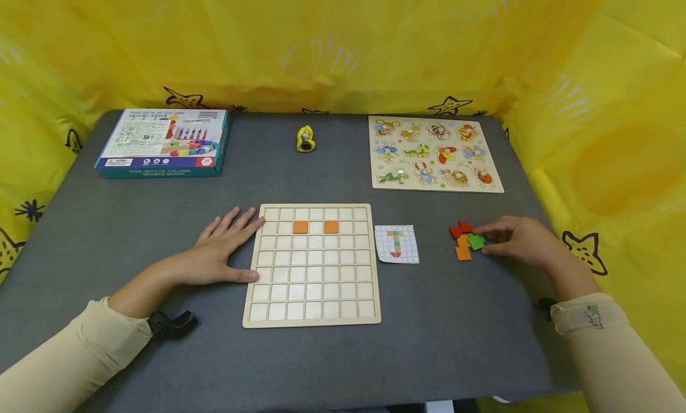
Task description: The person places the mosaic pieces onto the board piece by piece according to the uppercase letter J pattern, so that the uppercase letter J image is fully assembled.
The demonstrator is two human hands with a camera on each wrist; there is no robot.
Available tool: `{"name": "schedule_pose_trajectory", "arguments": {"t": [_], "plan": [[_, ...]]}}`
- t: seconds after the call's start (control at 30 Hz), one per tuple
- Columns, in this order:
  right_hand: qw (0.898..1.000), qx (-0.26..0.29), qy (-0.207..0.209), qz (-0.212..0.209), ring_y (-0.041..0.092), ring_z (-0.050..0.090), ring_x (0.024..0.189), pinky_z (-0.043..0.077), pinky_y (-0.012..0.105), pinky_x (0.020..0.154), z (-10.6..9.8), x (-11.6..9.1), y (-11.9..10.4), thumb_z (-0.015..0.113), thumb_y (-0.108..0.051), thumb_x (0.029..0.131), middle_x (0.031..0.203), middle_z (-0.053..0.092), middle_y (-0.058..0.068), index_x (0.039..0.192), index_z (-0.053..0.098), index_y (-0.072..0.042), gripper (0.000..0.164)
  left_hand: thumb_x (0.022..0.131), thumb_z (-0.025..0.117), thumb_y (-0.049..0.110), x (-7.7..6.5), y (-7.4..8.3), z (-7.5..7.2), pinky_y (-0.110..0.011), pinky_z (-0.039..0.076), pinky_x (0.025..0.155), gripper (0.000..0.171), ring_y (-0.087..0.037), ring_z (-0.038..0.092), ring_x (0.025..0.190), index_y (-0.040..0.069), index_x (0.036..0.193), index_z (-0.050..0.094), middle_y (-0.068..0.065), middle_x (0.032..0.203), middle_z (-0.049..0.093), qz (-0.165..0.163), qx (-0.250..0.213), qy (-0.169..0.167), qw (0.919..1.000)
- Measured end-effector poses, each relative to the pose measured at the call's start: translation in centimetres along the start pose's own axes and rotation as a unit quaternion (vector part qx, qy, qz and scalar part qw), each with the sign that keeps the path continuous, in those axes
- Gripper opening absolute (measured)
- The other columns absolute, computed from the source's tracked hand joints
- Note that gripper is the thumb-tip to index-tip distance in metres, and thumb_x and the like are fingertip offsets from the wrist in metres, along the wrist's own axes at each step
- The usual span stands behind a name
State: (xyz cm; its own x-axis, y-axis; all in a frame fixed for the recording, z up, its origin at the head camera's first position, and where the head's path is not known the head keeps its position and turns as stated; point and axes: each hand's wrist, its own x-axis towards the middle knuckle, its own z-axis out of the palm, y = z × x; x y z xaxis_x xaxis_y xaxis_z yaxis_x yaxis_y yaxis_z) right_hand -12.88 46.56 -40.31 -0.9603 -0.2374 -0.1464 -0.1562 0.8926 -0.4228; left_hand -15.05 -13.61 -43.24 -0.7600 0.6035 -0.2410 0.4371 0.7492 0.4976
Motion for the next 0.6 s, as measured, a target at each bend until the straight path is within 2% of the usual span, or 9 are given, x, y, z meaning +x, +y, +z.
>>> {"name": "schedule_pose_trajectory", "arguments": {"t": [0.17, 0.27, 0.43, 0.6], "plan": [[1.000, 0.003, 0.014, 0.007, 0.005, 0.056, 0.074, 0.044, 0.023, 0.062, -0.2, 0.2, -0.3, 0.086, -0.026, 0.076, 0.090, 0.069, -0.001, 0.106, 0.076, -0.012, 0.034, 0.079, 0.064, 0.072, -0.1, -0.1, 0.0, -0.057, -0.009, 0.111, 0.110, -0.031, -0.016, 0.146, 0.023, 0.160, 0.008, -0.006, 0.164, -0.004, 0.003, 0.000, 0.003, 1.0000], [1.000, 0.000, 0.026, -0.001, 0.005, 0.055, 0.072, 0.043, 0.024, 0.059, -0.5, 0.5, -1.8, 0.087, -0.027, 0.076, 0.088, 0.069, -0.001, 0.104, 0.076, -0.013, 0.033, 0.079, 0.063, 0.072, -0.2, 0.0, 0.0, -0.057, -0.009, 0.111, 0.109, -0.031, -0.016, 0.146, 0.023, 0.160, 0.008, -0.005, 0.164, -0.004, 0.004, -0.002, 0.002, 1.0000], [0.998, -0.005, 0.023, -0.062, 0.010, 0.052, 0.071, 0.042, 0.026, 0.058, -0.1, 2.3, -7.4, 0.086, -0.025, 0.076, 0.090, 0.067, -0.006, 0.103, 0.076, -0.019, 0.029, 0.079, 0.064, 0.071, -0.1, 0.0, 0.0, -0.057, -0.008, 0.111, 0.109, -0.030, -0.016, 0.146, 0.024, 0.160, 0.008, -0.005, 0.164, -0.004, 0.004, 0.000, 0.001, 1.0000], [0.989, -0.013, 0.006, -0.150, 0.011, 0.054, 0.072, 0.044, 0.029, 0.062, 2.0, 5.9, -14.1, 0.085, -0.020, 0.078, 0.091, 0.066, -0.008, 0.100, 0.077, -0.019, 0.024, 0.079, 0.064, 0.071, -0.1, 0.1, -0.1, -0.056, -0.008, 0.112, 0.109, -0.030, -0.016, 0.146, 0.024, 0.160, 0.008, -0.004, 0.164, -0.004, 0.005, -0.001, 0.003, 1.0000]]}}
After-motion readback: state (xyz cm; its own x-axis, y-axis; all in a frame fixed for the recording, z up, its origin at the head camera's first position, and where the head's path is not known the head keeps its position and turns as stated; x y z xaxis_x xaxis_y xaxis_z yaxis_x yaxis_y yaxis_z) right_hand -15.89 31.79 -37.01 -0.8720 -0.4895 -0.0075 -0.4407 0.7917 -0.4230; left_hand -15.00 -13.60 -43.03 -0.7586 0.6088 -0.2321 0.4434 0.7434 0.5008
